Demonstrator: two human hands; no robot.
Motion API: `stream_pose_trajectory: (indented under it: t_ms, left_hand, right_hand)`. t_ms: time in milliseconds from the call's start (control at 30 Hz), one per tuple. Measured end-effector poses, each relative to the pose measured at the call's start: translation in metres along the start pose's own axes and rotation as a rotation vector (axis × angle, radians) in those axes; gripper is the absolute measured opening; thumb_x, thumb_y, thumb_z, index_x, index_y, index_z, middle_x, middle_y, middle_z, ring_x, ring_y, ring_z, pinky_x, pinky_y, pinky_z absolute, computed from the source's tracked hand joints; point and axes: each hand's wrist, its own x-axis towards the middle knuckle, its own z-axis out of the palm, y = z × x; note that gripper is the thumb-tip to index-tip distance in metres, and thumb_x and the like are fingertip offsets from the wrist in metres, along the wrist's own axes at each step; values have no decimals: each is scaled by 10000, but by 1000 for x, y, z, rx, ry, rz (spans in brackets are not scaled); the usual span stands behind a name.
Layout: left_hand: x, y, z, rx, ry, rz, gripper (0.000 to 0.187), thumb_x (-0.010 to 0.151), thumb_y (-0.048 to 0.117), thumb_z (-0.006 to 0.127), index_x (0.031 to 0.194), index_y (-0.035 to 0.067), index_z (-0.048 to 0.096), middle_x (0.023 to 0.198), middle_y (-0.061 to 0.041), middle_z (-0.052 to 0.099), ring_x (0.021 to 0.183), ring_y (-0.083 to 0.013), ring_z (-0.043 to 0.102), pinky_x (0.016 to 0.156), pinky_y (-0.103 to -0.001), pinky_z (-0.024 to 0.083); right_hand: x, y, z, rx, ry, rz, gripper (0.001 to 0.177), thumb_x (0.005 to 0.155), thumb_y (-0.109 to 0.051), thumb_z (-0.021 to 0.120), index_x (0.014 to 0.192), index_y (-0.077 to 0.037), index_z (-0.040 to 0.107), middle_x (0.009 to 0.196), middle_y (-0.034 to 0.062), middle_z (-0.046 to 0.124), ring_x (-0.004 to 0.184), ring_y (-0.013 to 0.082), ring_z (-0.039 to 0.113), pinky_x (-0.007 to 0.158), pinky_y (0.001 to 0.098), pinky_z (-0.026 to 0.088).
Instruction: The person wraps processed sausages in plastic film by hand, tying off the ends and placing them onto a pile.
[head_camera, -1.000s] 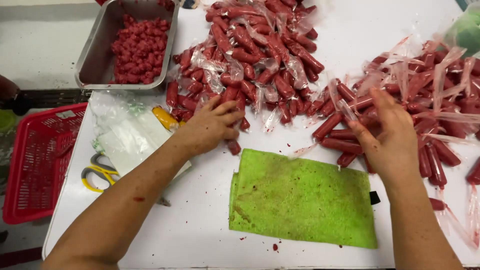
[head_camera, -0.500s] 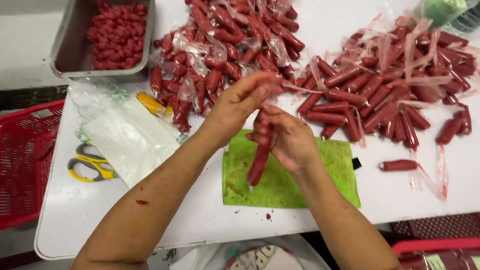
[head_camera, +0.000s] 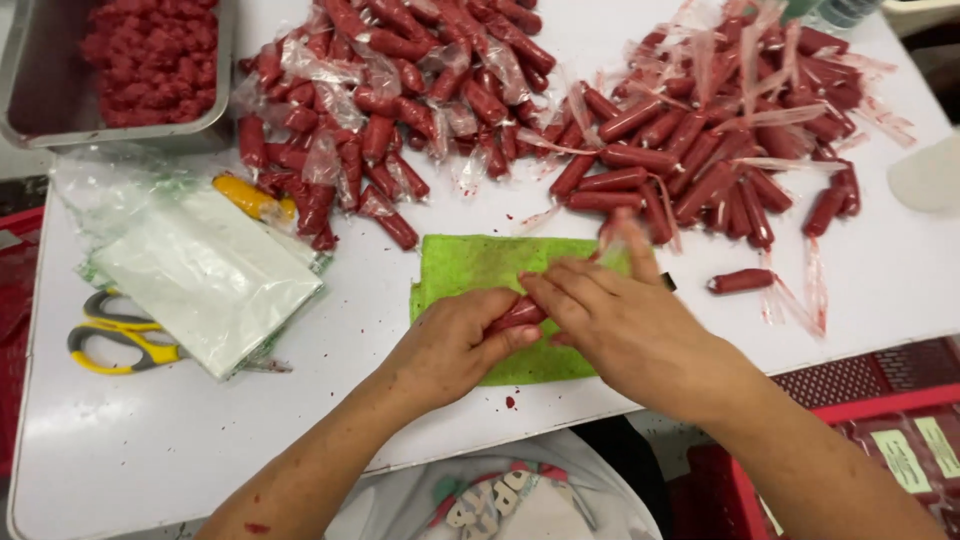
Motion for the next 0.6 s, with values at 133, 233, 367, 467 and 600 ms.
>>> stream_pose_trajectory:
  t_ms: [133, 233, 367, 467, 600]
  left_hand:
    - [-9, 2, -1, -135, 1, -107, 294, 962, 384, 653, 822, 136, 582, 687, 13, 546, 623, -153, 496, 575, -328, 385]
    - [-16, -11, 4, -245, 14, -117, 280, 965, 361, 655, 823, 132, 579, 678, 33, 496, 625, -124, 453, 568, -302, 365]
    - [-24, -20, -3, -60, -73, -166, 292, 920, 440, 651, 1006, 166, 596, 896, -4, 653, 810, -208, 622, 721, -361, 466]
    - [-14, -5, -3, -203, 81, -198, 704, 730, 142, 651, 1401, 196, 446, 1188, -109, 723, 1052, -357, 704, 824, -417, 543]
    - [-35, -16, -12, -334, 137, -255, 707, 830, 135, 563, 1500, 241, 364, 1193, -113, 739, 1006, -317, 744, 840, -372, 577]
  right_hand:
    - [1, 9, 29, -99, 215, -254, 246, 902, -27, 484, 1113, -68, 604, 853, 48, 554, 815, 270, 559, 1153, 629, 246]
    - [7, 2, 42, -70, 201, -230, 253, 857, 42, 480, 1043, -95, 583, 832, 46, 512, 793, 274, 532, 1131, 609, 276]
    - [20, -7, 55, -42, 249, -235, 217, 815, 76, 496, 884, -125, 536, 824, 54, 477, 794, 275, 505, 1115, 609, 286]
    - [45, -31, 73, -31, 295, -359, 128, 867, -46, 488, 897, -99, 601, 907, 80, 492, 1011, 287, 556, 1178, 730, 141]
    - [61, -14, 61, -125, 447, -527, 203, 985, -11, 427, 951, -154, 568, 1046, 71, 555, 1143, 260, 612, 1169, 752, 112]
